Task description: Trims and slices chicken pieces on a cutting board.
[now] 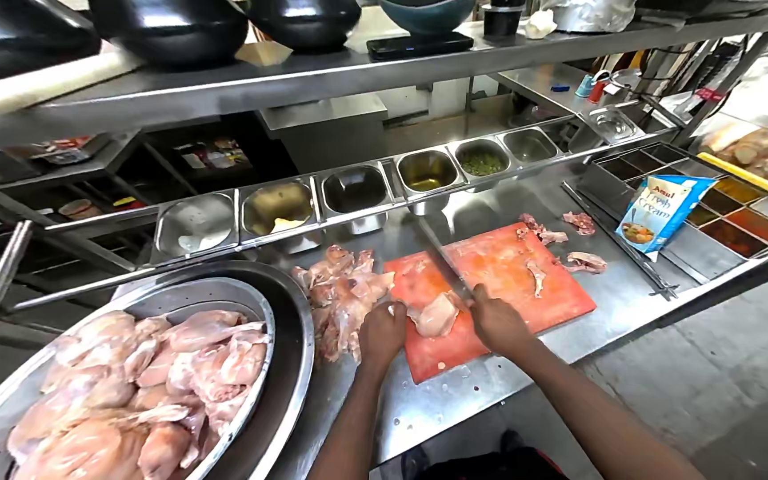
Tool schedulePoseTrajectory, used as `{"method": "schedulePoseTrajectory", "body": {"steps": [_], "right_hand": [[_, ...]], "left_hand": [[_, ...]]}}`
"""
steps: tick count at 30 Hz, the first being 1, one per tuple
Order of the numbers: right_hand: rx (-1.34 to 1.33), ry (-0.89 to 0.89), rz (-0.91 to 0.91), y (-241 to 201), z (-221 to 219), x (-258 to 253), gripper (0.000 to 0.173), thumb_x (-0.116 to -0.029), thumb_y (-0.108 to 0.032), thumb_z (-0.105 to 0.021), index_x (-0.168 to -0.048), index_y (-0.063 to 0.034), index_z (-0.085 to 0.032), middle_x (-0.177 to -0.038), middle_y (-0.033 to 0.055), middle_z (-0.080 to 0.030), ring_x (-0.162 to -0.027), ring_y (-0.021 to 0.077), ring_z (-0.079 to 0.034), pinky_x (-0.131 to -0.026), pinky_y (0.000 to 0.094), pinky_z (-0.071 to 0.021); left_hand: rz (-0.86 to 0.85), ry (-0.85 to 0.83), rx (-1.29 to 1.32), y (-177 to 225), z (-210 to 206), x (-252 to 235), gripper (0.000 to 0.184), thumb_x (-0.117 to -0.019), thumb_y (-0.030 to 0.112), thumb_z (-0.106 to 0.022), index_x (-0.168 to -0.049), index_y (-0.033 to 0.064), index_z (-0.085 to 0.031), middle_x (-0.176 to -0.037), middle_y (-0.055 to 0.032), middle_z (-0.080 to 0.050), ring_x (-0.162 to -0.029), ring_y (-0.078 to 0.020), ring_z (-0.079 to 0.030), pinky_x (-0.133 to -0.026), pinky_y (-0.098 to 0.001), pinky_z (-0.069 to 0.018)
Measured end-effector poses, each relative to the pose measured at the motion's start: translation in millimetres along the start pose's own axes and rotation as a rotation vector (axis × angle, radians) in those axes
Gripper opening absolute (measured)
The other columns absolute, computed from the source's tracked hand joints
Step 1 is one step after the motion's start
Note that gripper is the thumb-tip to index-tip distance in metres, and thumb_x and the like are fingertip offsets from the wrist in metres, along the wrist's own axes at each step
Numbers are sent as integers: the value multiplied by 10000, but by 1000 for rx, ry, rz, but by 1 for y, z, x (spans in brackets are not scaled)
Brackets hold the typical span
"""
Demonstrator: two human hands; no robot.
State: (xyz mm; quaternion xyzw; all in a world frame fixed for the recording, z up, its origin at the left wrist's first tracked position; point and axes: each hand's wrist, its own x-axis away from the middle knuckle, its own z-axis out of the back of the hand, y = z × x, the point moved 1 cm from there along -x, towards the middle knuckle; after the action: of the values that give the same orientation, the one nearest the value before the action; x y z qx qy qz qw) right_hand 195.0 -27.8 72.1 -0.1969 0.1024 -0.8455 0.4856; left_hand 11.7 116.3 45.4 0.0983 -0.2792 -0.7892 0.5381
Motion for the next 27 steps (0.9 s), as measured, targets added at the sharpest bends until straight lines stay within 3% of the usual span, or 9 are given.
{"method": "schedulePoseTrajectory", "body": {"steps": [1, 2, 5, 11, 15, 19, 23, 27], "right_hand": [[64, -164, -57, -4, -8, -12, 318, -1059, -225, -453, -1339, -76, -476, -1042, 199, -686, -998, 405, -703, -824, 585, -565], [96, -240, -76, -6, -15, -19, 322, -1031, -196, -497, -1330, -78, -481, -1088, 205, -679, -1028, 410, -696, -826, 595, -564], [94, -283, -84, -4, -16, -24, 314, -1015, -185, -528, -1305, -76, -480, -1089, 202, -674, -1025, 409, -695, -812, 597, -565], [124, -367, -116, 24, -7, 29, 351, -1035, -161, -501, -1359, -36, -455, -1169, 248, -652, -1097, 449, -670, -875, 620, -546], [110, -404, -171, 44, 4, 66, 369, -1080, -258, -451, -1375, -36, -442, -1165, 255, -651, -1082, 457, -675, -865, 630, -549], [124, -402, -167, 41, 7, 72, 353, -1077, -247, -456, -1358, -33, -451, -1144, 254, -660, -1081, 460, -677, -864, 626, -552], [107, -389, -121, 39, 16, 67, 345, -1077, -245, -451, -1358, -46, -472, -1143, 253, -661, -1094, 458, -668, -875, 627, -544], [0, -256, -31, 28, 26, 61, 330, -1100, -301, -398, -1315, -82, -519, -1013, 195, -683, -1005, 404, -691, -856, 583, -542]], "left_hand": [[-2, 18, 8, 1, -1, 3, 478, -1077, 365, -381, -1107, 48, -737, -964, -207, -730, -963, -393, -707, -850, -617, -535], [1, 44, 15, 1, 0, 7, 469, -1073, 346, -385, -1104, 42, -741, -954, -211, -731, -956, -395, -710, -848, -618, -537], [26, 106, 62, 0, 3, 10, 449, -1077, 314, -403, -1111, 17, -738, -922, -220, -726, -917, -403, -710, -838, -622, -537], [64, 217, 87, -2, -3, 6, 456, -1085, 284, -405, -1023, -39, -722, -905, -246, -717, -917, -430, -707, -843, -629, -532], [3, 335, 235, -9, -8, -3, 421, -1075, 257, -433, -961, -34, -713, -826, -215, -702, -796, -374, -704, -769, -602, -552], [-149, 463, 340, -10, 7, 2, 398, -1050, 241, -430, -908, -26, -689, -785, -160, -674, -740, -299, -675, -718, -548, -545], [-186, 459, 272, -6, 25, 3, 421, -1055, 279, -444, -980, -41, -706, -823, -198, -690, -776, -345, -686, -743, -596, -540], [-90, 404, 201, -9, 32, 10, 393, -1054, 249, -452, -948, -29, -710, -804, -190, -703, -759, -349, -708, -746, -593, -557]]}}
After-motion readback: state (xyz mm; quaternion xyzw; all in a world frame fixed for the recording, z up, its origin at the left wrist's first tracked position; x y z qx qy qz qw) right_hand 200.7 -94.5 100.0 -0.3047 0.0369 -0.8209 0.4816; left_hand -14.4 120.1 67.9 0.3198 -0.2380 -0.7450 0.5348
